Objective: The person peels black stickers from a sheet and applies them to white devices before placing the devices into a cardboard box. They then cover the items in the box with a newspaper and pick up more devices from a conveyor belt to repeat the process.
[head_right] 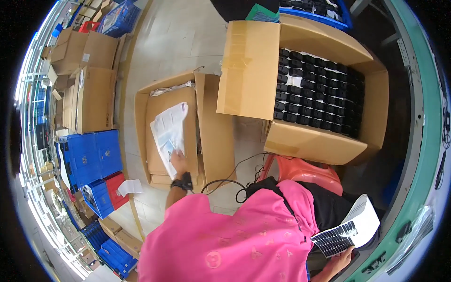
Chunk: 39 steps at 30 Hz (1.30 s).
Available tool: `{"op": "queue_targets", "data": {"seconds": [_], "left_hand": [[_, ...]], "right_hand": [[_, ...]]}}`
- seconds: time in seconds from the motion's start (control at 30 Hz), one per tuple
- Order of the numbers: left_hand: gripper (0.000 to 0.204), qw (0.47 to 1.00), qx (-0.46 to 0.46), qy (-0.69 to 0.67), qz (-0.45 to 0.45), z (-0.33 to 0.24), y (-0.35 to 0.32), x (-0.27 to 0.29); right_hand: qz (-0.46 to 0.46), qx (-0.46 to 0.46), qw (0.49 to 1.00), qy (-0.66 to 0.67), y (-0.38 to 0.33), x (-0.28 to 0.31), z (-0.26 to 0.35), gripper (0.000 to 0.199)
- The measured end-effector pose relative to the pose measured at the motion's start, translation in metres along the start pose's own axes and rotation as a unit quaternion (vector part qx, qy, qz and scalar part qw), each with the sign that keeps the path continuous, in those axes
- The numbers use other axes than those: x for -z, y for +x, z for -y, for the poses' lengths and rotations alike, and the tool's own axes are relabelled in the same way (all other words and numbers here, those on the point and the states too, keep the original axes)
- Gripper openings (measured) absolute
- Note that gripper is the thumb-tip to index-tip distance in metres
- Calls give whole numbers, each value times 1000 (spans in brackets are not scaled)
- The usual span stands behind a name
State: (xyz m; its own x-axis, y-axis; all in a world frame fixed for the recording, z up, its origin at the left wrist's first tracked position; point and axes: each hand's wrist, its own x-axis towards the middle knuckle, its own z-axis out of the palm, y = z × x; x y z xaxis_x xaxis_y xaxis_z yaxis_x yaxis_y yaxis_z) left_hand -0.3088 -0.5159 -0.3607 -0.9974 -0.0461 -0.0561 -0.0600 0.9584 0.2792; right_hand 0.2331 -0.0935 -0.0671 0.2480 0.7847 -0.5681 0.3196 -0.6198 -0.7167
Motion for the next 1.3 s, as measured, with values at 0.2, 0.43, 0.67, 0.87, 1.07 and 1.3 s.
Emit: {"op": "queue_targets", "data": {"seconds": [0.2, 0.43, 0.67, 0.87, 1.07, 1.3], "left_hand": [[33, 993, 0, -108, 57, -4, 111, 134], [40, 942, -196, -201, 182, -98, 127, 138], [59, 815, -563, 53, -127, -143, 209, 97], [66, 911, -392, -96, -85, -297, 137, 166], [36, 903, -365, -210, -88, -342, 50, 232], [16, 836, -346, -423, -44, -375, -73, 315]], "right_hand": [[-57, 155, 965, 205, -12, -49, -29, 42], [-152, 169, 974, -18, -57, -88, -13, 16], [-93, 282, 921, 251, -48, -39, 3, 20], [-337, 316, 835, 300, 29, 75, 36, 25], [-425, 226, 861, 166, 101, 119, 31, 21], [-119, 302, 842, 431, 21, 68, 59, 19]]}}
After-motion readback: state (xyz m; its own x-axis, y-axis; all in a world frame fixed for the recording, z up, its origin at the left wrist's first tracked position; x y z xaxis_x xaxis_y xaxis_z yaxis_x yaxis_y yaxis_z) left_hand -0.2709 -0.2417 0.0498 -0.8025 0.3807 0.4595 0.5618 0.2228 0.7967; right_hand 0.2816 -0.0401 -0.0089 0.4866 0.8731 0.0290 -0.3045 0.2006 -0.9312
